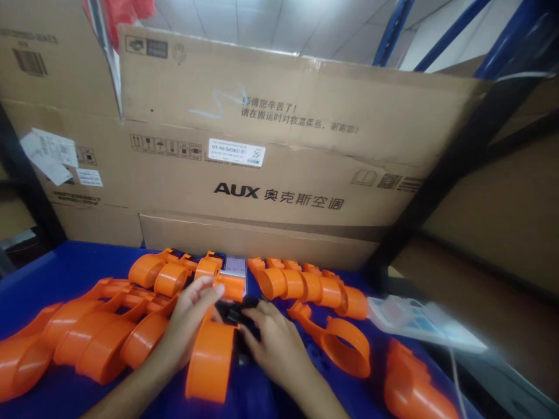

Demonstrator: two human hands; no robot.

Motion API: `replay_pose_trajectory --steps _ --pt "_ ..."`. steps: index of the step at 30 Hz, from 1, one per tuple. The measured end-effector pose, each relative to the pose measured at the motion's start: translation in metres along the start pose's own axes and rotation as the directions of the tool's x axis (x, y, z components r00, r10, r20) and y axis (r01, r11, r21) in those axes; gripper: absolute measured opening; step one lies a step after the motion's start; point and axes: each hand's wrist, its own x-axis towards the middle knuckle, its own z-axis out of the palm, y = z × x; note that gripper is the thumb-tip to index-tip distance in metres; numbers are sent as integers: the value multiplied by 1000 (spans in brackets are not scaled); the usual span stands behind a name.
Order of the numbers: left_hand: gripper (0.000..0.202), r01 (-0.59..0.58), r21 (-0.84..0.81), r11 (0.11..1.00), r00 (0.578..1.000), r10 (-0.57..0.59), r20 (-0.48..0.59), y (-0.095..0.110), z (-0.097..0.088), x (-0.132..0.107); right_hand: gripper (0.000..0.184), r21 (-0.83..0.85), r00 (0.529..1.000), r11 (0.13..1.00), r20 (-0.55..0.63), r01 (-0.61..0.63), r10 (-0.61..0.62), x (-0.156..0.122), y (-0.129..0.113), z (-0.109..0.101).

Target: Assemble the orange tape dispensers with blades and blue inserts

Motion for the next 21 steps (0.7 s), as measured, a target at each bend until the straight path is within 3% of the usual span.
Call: replay_pose_trajectory --steps 6,16,18,21 --pt "34 14 24 1000 1000 -14 -4 -1 -1 -2 16 -5 997 999 64 -50 51 3 -1 2" --pt "33 -8 -12 1000 1000 8 -5 3 1 0 8 66 997 995 27 -70 69 1 -2 -2" --pt "34 -7 -11 1000 1000 7 -5 4 2 0 10 141 998 989 -41 -45 51 1 -1 -6" --pt "37 11 -1 1000 1000 -11 14 2 1 1 16 253 961 967 -272 22 49 1 2 -15"
